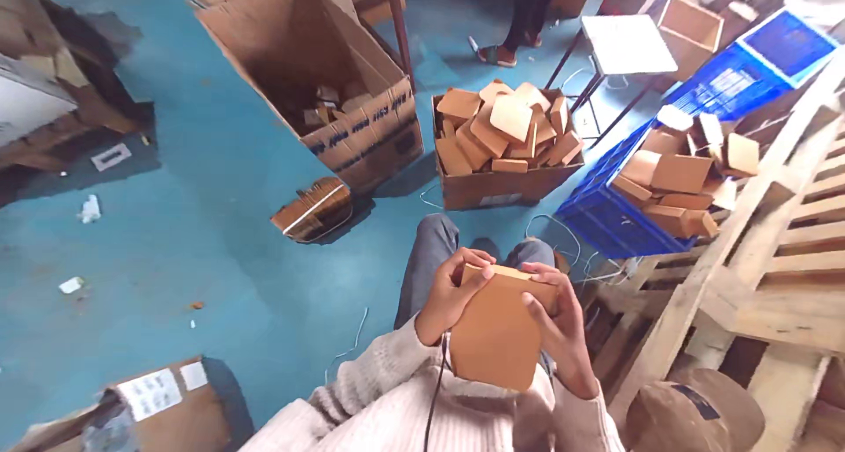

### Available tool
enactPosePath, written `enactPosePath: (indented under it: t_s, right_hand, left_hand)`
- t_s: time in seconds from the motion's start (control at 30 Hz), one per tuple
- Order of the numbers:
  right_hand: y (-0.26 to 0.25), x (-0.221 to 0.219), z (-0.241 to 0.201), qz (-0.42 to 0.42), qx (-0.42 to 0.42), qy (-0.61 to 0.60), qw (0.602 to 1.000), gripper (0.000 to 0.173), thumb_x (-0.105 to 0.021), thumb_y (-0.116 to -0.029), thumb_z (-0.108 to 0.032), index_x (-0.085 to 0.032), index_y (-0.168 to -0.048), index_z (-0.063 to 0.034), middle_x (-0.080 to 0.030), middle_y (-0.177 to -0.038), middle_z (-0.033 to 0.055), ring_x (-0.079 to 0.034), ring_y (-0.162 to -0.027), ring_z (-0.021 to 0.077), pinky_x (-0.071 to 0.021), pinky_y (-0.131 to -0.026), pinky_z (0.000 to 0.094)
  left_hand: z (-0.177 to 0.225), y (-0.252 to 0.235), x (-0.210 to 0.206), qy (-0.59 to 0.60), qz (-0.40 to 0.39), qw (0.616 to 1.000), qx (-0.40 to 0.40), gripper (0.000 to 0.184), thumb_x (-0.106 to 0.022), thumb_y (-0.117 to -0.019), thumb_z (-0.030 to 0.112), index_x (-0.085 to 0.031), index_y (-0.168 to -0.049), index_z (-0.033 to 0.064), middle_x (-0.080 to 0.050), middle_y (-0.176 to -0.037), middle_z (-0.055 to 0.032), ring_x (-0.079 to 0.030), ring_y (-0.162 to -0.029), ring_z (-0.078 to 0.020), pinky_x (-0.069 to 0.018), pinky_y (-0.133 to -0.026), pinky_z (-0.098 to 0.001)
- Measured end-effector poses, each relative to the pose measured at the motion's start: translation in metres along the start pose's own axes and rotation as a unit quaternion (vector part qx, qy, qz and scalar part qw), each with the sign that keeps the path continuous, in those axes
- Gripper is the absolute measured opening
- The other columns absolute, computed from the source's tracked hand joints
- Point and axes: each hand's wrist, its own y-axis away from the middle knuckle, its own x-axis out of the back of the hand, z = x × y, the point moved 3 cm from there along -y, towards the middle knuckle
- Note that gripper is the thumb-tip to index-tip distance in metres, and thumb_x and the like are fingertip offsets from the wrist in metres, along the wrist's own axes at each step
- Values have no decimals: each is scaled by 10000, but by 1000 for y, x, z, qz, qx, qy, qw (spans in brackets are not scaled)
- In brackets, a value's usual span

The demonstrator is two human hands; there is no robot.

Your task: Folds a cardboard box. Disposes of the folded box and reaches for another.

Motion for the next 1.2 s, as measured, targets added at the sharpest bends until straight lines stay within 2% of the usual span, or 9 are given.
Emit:
enactPosePath:
  t_s: [0.13, 0.23, 0.37, 0.5, 0.67, 0.77, 0.93, 1.07, 1.2]
  right_hand:
    - [-3, 7, 2, -73, -107, 124, 984, 462, -695, -957, -287, -587, -1326, -30, -658, -1264, 92, -686, -1048, 125, -617, -815, 296]
    - [-7, 19, 0, -92, -143, 132, 977, 496, -732, -925, -303, -620, -1336, -49, -701, -1228, 64, -705, -1002, 109, -620, -807, 302]
    - [-12, 54, 8, 127, -85, 21, 988, 540, -580, -1031, -330, -497, -1442, 10, -633, -1360, 42, -639, -1178, 112, -556, -990, 300]
    - [-16, 96, 60, 374, -209, -135, 894, 407, -441, -1090, -377, -457, -1402, -117, -645, -1181, 1, -671, -1019, 107, -580, -866, 302]
    - [-11, 91, 125, 300, -327, -268, 855, 366, -335, -1095, -435, -477, -1278, -151, -673, -997, -26, -685, -860, 83, -595, -774, 279]
    - [-26, 88, 158, 331, -363, -341, 801, 392, -311, -1108, -415, -437, -1328, -116, -636, -1045, 35, -668, -879, 115, -579, -777, 277]
    - [-103, 93, 207, 353, -386, -312, 793, 396, -391, -1106, -342, -398, -1399, -75, -580, -1105, 101, -628, -859, 153, -550, -729, 279]
    - [-193, 102, 230, 325, -372, -270, 827, 427, -469, -1086, -322, -430, -1424, -64, -578, -1166, 106, -621, -898, 149, -545, -758, 261]
    - [-293, 122, 249, 366, -327, -190, 850, 508, -494, -1081, -348, -432, -1446, 0, -596, -1240, 184, -649, -983, 214, -568, -817, 326]
  left_hand:
    - [-7, 0, 8, -27, 13, 999, -29, 100, -644, -977, 138, -635, -969, 39, -703, -1131, -68, -681, -1064, -141, -584, -894, -313]
    - [-11, 1, 5, -50, -1, 999, -14, 243, -638, -988, 189, -649, -1066, -42, -681, -1226, -143, -669, -1129, -191, -569, -961, -368]
    - [-11, -7, 15, -62, 16, 998, 29, 660, -457, -1055, 390, -335, -1511, -72, -391, -1556, -229, -569, -1302, -259, -529, -1034, -417]
    - [-25, -23, 64, -19, 172, 983, 65, 551, -253, -1102, 337, -471, -1398, -72, -545, -1421, -211, -636, -1189, -252, -560, -946, -406]
    - [-96, -14, 170, -83, 363, 910, 182, 497, -307, -1121, 312, -522, -1376, -57, -606, -1340, -214, -654, -1128, -276, -551, -915, -433]
    - [-161, 34, 222, -62, 435, 853, 281, 535, -296, -1118, 338, -453, -1455, -46, -558, -1406, -247, -604, -1211, -332, -501, -969, -482]
    - [-239, 179, 282, -168, 402, 783, 445, 542, -384, -1115, 340, -446, -1443, -87, -525, -1402, -319, -578, -1218, -419, -471, -1005, -546]
    - [-238, 294, 283, -259, 396, 695, 541, 501, -434, -1108, 305, -541, -1334, -129, -595, -1279, -336, -604, -1155, -417, -452, -1028, -550]
    - [-208, 337, 265, -321, 399, 641, 572, 445, -471, -1094, 279, -601, -1302, -93, -622, -1285, -321, -602, -1213, -454, -451, -1045, -601]
